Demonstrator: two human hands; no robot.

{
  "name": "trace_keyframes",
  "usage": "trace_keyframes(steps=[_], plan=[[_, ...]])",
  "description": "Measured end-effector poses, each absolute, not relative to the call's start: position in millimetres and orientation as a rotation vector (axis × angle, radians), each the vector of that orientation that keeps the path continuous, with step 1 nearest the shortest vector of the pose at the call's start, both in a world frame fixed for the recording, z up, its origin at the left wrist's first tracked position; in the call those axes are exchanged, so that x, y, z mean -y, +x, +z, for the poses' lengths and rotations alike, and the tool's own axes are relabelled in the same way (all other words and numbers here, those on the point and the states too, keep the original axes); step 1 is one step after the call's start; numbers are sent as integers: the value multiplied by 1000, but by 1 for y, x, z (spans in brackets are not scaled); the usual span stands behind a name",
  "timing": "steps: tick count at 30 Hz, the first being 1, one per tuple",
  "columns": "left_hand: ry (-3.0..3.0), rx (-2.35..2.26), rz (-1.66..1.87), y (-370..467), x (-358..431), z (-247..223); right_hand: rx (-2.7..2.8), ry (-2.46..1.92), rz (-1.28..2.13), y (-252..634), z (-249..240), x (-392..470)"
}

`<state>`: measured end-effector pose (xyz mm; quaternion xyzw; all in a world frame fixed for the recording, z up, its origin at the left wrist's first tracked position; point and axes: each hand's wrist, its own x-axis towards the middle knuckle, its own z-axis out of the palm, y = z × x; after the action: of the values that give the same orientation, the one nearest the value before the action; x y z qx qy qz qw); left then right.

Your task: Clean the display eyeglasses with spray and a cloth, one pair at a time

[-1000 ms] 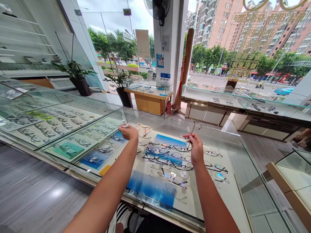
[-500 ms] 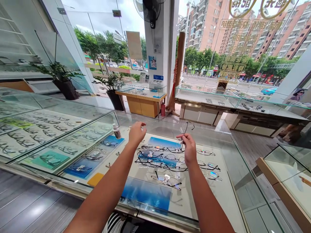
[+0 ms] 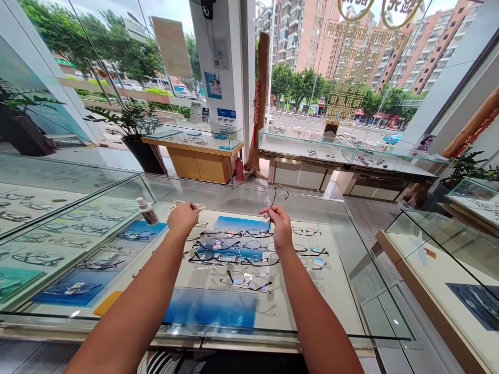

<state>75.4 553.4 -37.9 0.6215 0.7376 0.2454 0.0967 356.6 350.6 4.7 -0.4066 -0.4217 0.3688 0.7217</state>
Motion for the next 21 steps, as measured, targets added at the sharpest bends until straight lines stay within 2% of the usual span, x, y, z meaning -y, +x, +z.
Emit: trace_keyframes(steps=[4, 8, 14, 21], plan=[[1682, -2065, 1148, 81, -548, -27, 944, -911, 806, 356, 7, -349], [1421, -1490, 1545, 102, -539, -9, 957, -938, 784, 356, 8, -347], [1026, -648, 1415, 158, -502, 9, 956, -931, 794, 356, 11, -345], [1053, -418, 1160, 200, -442, 6, 1020, -921, 817, 342, 14, -341]])
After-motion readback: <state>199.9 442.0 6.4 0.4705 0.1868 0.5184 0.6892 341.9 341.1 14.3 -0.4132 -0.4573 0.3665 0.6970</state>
